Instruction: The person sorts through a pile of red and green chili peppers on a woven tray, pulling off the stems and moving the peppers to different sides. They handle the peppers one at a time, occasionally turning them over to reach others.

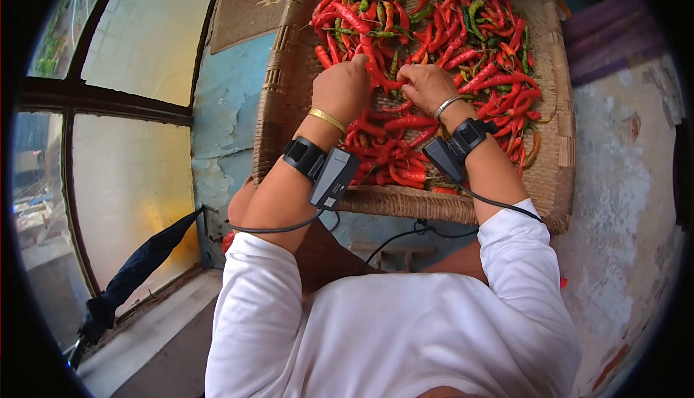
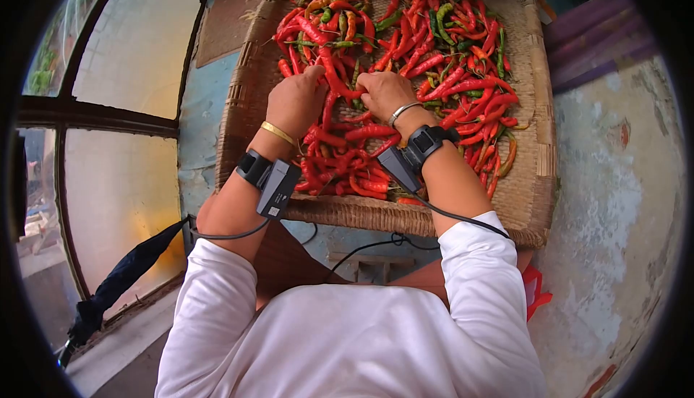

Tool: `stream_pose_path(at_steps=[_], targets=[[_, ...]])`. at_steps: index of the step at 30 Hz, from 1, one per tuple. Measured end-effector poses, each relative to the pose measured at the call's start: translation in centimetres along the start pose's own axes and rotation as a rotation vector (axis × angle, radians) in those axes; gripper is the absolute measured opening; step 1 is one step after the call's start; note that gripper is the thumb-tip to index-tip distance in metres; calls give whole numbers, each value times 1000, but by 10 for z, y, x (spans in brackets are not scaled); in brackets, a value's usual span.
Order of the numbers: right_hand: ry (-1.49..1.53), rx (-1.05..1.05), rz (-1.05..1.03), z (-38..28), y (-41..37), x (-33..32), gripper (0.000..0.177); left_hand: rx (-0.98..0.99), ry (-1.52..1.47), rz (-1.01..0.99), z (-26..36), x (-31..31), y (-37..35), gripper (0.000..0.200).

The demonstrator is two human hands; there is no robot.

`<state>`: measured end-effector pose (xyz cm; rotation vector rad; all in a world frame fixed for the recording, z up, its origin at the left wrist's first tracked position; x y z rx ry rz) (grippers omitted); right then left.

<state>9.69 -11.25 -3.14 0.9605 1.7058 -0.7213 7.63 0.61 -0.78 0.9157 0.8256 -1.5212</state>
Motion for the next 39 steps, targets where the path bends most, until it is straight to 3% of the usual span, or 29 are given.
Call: stream_pose_path(at_steps=[2,3,5,7,9,11,13,14,17,20,24,26,29,31,33,36,39], targets=[[237,38,9,20,3,-7,17,-33,-77,230,-4,-23,-2,18],[381,44,27,27,3,-14,17,-34,-77,231,-5,-24,-1,18],[954,215,-4,50,0,-18,18,-65,-104,243,-10,-26,-1,18],[1600,313,448,81,-7,-39,31,-51,-106,218,-10,-22,-1,19],[1469,521,518,91,-17,-43,32,-38,-108,191,-10,-19,-1,19],[1075,488,351,86,-10,-27,30,-57,-54,89,-11,-9,0,20],[717,299,170,53,0,-5,21,-31,-38,39,-9,-2,-1,20],[344,110,178,30,4,-6,22,-9,-23,-13,-8,4,-2,20],[-205,76,-24,-12,-1,10,23,3,28,-75,-11,14,-1,18],[-345,37,-70,-19,-1,21,25,46,38,-192,-9,25,-3,18],[-286,74,-14,-5,3,15,25,52,20,-221,-9,26,-5,19],[191,262,-80,26,5,12,23,140,-47,-377,-3,34,-11,21],[1421,389,60,59,0,0,24,234,26,-413,6,36,-17,23],[1885,493,476,69,-8,-26,25,237,32,-477,7,41,-17,22],[1849,581,515,77,-17,-24,27,240,37,-542,6,48,-19,22],[831,323,-186,42,-9,0,26,323,-13,-557,6,57,-22,20],[-57,-22,-365,-9,-14,22,18,400,-18,-521,5,60,-22,19]])
Point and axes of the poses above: each hand's wrist, its own y-axis towards the middle knuckle, its own x-axis out of the palm, z = x × y, the point moved 9 cm from there along y, towards the middle knuckle, and after that the axes turned 7 degrees about -y, right-handed, at the moved point
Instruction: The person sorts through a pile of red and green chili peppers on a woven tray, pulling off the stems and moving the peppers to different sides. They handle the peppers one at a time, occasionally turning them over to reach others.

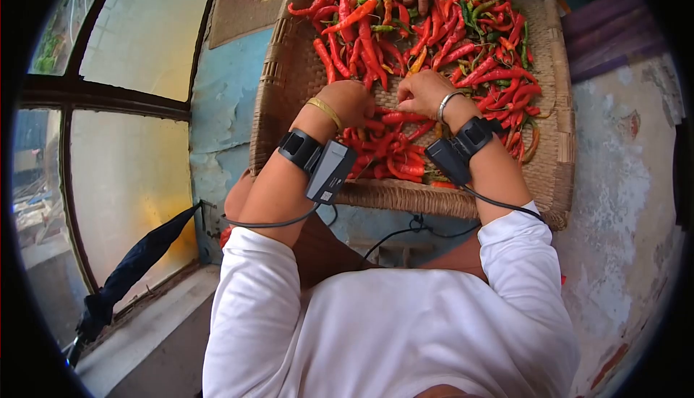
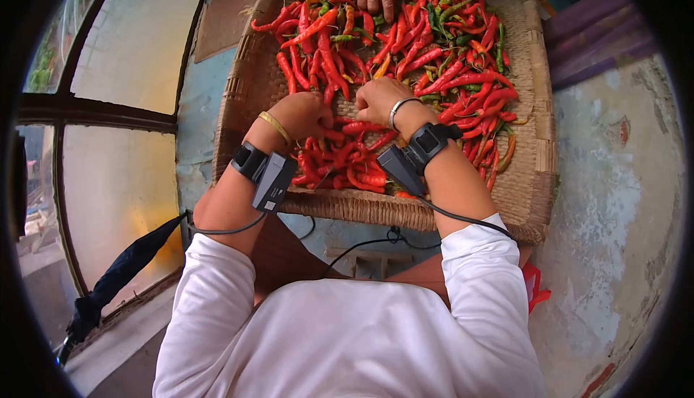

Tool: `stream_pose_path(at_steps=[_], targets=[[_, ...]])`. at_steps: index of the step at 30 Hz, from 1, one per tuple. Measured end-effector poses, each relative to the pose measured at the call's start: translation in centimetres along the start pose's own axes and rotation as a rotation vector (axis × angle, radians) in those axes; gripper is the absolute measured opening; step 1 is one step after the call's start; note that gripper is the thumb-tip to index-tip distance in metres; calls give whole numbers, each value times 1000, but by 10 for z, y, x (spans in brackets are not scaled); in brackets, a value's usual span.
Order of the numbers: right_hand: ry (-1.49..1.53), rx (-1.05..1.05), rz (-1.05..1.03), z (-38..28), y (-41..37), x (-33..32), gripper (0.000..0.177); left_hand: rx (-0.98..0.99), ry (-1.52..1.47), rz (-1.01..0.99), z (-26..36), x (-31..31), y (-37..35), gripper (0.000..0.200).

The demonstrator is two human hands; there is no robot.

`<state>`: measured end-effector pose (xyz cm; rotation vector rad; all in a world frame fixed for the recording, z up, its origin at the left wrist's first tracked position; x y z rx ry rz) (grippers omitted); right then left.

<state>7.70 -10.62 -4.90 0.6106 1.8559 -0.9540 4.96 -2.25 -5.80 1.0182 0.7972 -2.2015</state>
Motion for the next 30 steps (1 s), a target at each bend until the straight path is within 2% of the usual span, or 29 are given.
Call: stream_pose_path(at_steps=[1,3,6,10,12,13,14,16,18,19,20,22,24,25,26,28,30], targets=[[0,-2,-3,-10,-1,3,18,19,-1,16,0,0,0,17],[-314,20,-125,-18,-3,17,17,38,-2,34,8,-6,-1,16],[-392,7,-160,-21,-5,24,21,-75,81,-44,2,-1,0,13],[-422,36,-71,-21,-6,24,23,-11,119,110,-1,-8,5,12],[-288,-16,-40,-20,-6,15,21,19,136,173,8,-21,4,11],[-168,58,-17,-11,-7,7,17,-37,125,249,5,-31,2,10],[-175,57,-18,-6,-8,2,17,-93,111,323,3,-40,-2,9],[190,136,157,17,-11,-20,16,-82,53,406,2,-48,-4,9],[417,131,309,35,-15,-40,15,-64,-2,492,3,-57,-6,9],[568,177,270,46,-15,-43,14,-76,-12,497,3,-58,-7,8],[609,193,347,51,-19,-57,16,-89,-23,504,3,-59,-7,8],[991,215,507,63,-33,-78,31,-89,-16,484,4,-59,-6,10],[1271,175,923,81,-47,-92,54,-92,2,545,8,-64,-10,8],[1069,266,887,85,-48,-90,66,-88,-1,554,9,-66,-10,8],[871,308,839,81,-45,-82,59,-36,-29,587,15,-70,-11,10],[558,226,504,45,-31,-53,53,21,-61,627,24,-74,-13,11],[58,119,172,10,-20,-9,43,13,-32,458,26,-62,-8,16]])
Point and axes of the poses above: each hand's wrist, its own y-axis towards the middle knuckle, its own x-axis out of the palm, z = x × y, the point moved 9 cm from there along y, towards the middle knuckle, and after that the axes turned 7 degrees about -y, right-handed, at the moved point
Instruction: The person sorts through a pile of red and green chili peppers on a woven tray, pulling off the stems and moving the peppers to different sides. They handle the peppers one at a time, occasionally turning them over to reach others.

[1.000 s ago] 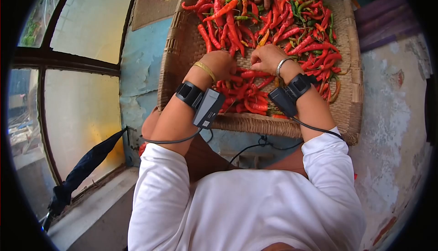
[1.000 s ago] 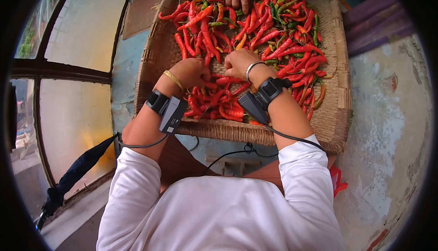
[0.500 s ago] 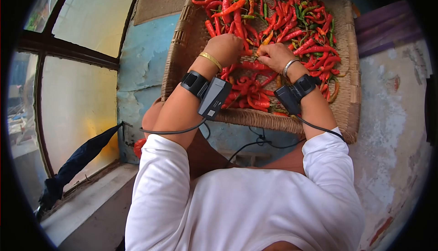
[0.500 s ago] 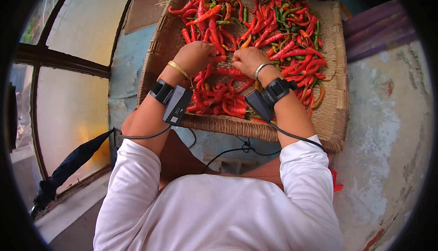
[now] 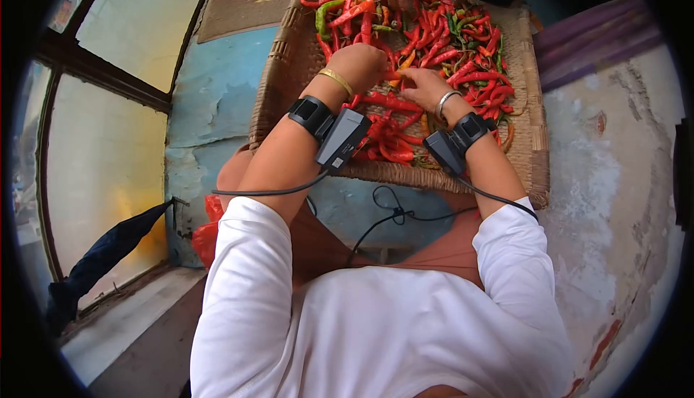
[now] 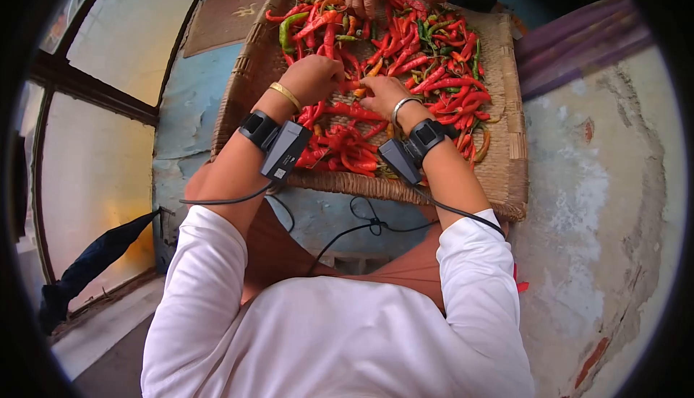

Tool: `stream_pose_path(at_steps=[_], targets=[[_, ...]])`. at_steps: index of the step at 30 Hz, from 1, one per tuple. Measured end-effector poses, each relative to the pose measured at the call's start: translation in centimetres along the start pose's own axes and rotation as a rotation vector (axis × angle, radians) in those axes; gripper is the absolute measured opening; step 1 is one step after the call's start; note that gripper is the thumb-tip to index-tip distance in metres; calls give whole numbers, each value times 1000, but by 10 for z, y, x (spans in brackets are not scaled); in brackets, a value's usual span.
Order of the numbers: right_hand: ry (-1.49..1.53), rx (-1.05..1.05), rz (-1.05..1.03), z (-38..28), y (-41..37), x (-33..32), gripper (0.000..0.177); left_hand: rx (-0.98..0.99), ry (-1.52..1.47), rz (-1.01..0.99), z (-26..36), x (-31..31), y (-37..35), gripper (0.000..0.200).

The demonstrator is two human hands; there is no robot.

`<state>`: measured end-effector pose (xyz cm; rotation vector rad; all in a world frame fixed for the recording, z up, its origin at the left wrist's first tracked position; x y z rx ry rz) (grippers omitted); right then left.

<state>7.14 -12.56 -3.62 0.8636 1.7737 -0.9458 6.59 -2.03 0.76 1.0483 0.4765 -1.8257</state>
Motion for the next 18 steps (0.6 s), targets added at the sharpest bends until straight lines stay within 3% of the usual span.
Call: stream_pose_path(at_steps=[2,3,6,10,12,13,14,16,18], targets=[[-248,-8,-165,-6,-5,35,37,-37,82,-91,-6,12,-2,17],[-220,18,-35,-8,-7,30,32,-74,167,-188,-12,22,-5,19],[-265,88,-102,-5,-6,28,23,-94,237,-204,-15,24,-4,19],[-210,89,-39,4,-5,21,19,-111,214,22,-13,1,3,19],[-20,226,-174,18,-10,18,16,-164,-43,403,-9,-38,-4,21],[73,203,-171,24,-10,15,14,-170,-132,465,-13,-42,-4,21],[391,329,-188,33,-16,11,12,-166,-133,457,-12,-42,-4,21],[748,417,-68,54,-14,-6,23,-128,-296,521,-11,-49,-7,23],[1260,336,315,57,-16,-35,44,-132,-320,514,-10,-47,-7,23]])
Point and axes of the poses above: each hand's wrist, its own y-axis towards the middle knuckle, its own x-axis out of the palm, z = x × y, the point moved 9 cm from there along y, towards the middle knuckle, and after that the axes turned 7 degrees about -y, right-handed, at the moved point
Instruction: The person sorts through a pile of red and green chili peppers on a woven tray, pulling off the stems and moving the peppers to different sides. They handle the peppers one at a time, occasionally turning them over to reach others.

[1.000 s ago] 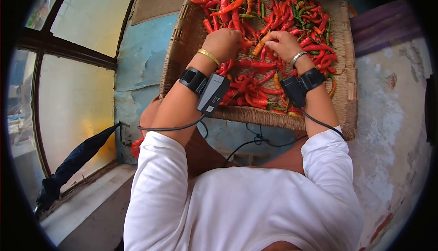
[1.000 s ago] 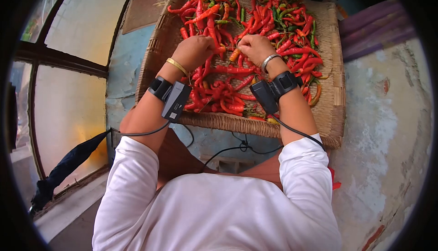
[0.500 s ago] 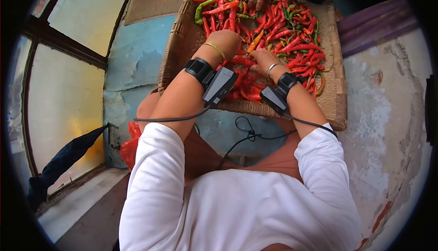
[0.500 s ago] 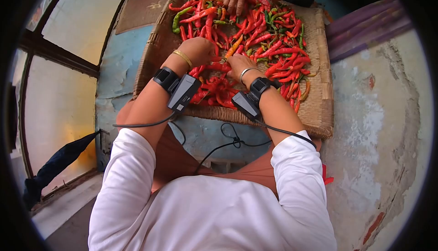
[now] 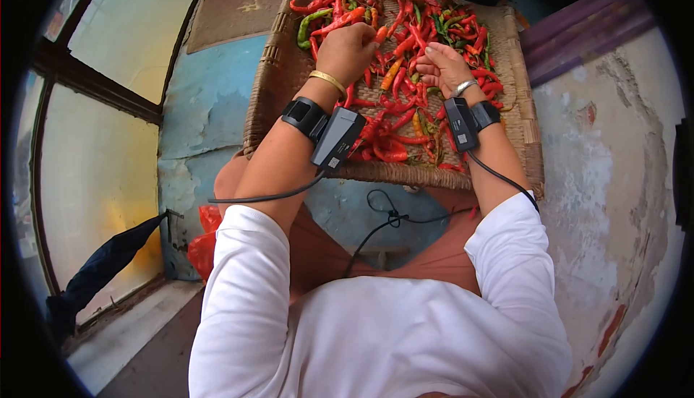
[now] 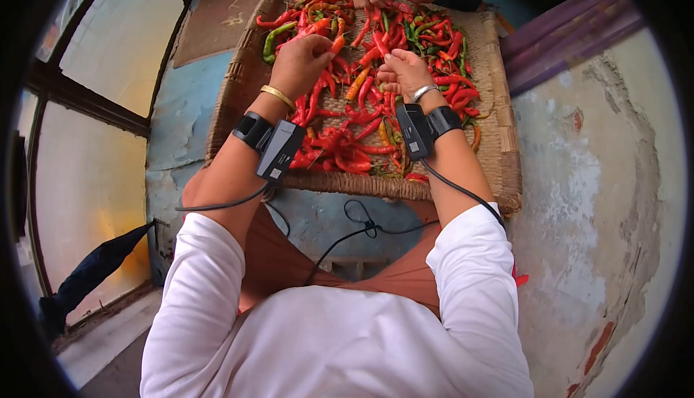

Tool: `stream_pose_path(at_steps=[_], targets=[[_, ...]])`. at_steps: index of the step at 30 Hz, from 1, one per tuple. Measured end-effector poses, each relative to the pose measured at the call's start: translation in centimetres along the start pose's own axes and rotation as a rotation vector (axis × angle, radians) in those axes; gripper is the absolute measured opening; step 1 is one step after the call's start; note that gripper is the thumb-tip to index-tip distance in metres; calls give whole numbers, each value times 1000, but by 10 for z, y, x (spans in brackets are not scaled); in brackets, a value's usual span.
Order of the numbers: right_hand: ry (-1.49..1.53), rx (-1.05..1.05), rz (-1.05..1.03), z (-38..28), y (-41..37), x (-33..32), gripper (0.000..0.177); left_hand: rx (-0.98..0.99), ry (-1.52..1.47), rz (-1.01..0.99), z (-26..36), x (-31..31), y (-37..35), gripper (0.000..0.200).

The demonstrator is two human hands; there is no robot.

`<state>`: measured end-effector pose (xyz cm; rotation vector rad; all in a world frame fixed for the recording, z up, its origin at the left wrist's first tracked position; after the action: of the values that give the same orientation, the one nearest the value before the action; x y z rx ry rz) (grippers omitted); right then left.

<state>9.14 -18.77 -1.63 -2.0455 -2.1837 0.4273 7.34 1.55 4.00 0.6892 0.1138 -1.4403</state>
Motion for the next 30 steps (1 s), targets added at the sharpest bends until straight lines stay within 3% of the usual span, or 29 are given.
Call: stream_pose_path(at_steps=[1,2,5,8,10,11,14,16,18,20,22,23,26,30], targets=[[0,-23,97,-2,-2,-4,61,36,-15,-17,0,4,-1,20],[0,-26,100,-1,-5,1,61,68,-31,-36,4,6,-1,19],[-191,18,-131,12,-15,28,46,60,-70,-137,4,20,-1,20],[61,78,-265,27,-27,50,30,104,-122,-246,7,35,-7,19],[140,93,-280,37,-29,55,27,148,-203,-446,13,56,-17,19],[213,107,-301,38,-30,57,25,175,-89,-492,20,59,-22,18],[20,167,-277,42,-28,40,19,176,-123,-483,10,65,-23,17],[-175,213,-217,33,-24,24,18,49,-74,-282,-2,44,-13,14],[141,85,-108,9,-19,11,23,19,166,-157,-15,26,-7,16],[383,-44,59,-15,-15,-12,28,-87,298,-201,-37,24,-5,23],[408,-31,81,-21,-29,-22,32,-186,544,-256,-64,27,-6,27],[240,-66,-20,-26,-41,-15,32,-225,558,-357,-66,28,-10,30],[-98,-83,-273,-15,-88,18,24,-117,630,-371,-56,34,-18,33],[-223,-77,-317,-7,-109,23,23,-66,636,-477,-52,44,-32,39]])
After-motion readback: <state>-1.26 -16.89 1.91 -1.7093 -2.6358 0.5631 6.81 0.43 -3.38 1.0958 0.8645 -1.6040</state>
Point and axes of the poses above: each hand's wrist, its own y-axis towards the middle knuckle, its own x-axis out of the palm, z = x × y, the point moved 9 cm from there along y, towards the middle knuckle, and after that the axes turned 7 degrees about -y, right-handed, at the moved point
